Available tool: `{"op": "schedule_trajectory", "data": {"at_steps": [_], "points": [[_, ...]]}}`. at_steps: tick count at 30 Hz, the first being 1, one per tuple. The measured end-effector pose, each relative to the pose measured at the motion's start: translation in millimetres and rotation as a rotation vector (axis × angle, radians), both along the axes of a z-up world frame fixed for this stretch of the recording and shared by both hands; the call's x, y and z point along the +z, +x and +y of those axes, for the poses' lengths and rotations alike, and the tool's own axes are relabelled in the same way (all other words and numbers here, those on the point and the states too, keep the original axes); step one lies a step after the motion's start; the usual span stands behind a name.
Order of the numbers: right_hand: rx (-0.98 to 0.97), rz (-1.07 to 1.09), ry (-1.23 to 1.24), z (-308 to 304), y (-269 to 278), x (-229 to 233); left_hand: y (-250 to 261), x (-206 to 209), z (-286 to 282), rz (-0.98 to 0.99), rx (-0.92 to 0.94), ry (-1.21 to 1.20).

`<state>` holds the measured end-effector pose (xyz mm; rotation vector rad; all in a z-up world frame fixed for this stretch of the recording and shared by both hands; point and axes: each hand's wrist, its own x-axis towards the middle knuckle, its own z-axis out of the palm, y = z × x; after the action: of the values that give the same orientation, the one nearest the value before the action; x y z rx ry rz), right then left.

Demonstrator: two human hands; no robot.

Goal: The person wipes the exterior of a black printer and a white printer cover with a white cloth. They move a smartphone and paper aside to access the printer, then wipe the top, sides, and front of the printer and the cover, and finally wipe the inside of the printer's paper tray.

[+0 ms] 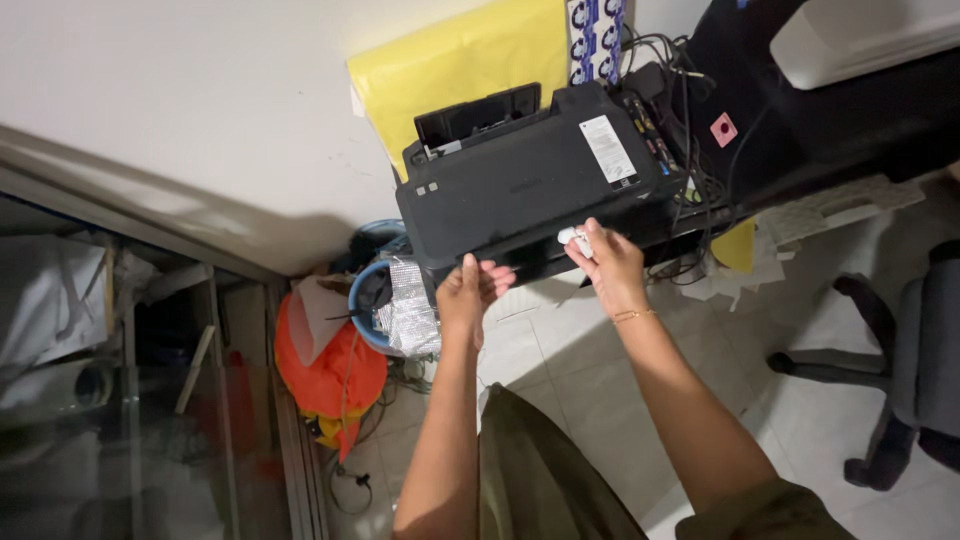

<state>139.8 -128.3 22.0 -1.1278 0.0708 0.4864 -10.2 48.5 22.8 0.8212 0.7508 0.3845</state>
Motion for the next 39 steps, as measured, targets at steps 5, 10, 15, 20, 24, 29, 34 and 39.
{"op": "schedule_trajectory", "data": {"at_steps": [5,10,15,20,24,29,34,39], "points": [[-0.009,0.079,0.053,-24,-15,-7,22,-2,30,-0.061,0.047,0.084],[-0.030,0.160,-0.036,-59,-49,-37,25,1,45,-0.054,0.004,0.081],[0.038,0.129,-0.069,-84,-74,-59,9,-1,32,-0.052,-0.015,0.079],[0.019,0.029,-0.162,-83,-77,-72,-4,1,24,0.051,0.128,0.236],[-0.011,-0.218,-0.380,-65,-72,-78,-13,3,21,0.130,0.352,0.736],[-0.102,-0.471,-0.731,-31,-50,-78,-10,3,28,0.121,0.344,0.983],[-0.070,-0.826,-0.850,4,-24,-109,-9,-13,34,0.165,0.319,0.977],[0.016,-1.279,-0.840,71,-29,-147,-5,-13,40,0.150,0.309,0.982]]}}
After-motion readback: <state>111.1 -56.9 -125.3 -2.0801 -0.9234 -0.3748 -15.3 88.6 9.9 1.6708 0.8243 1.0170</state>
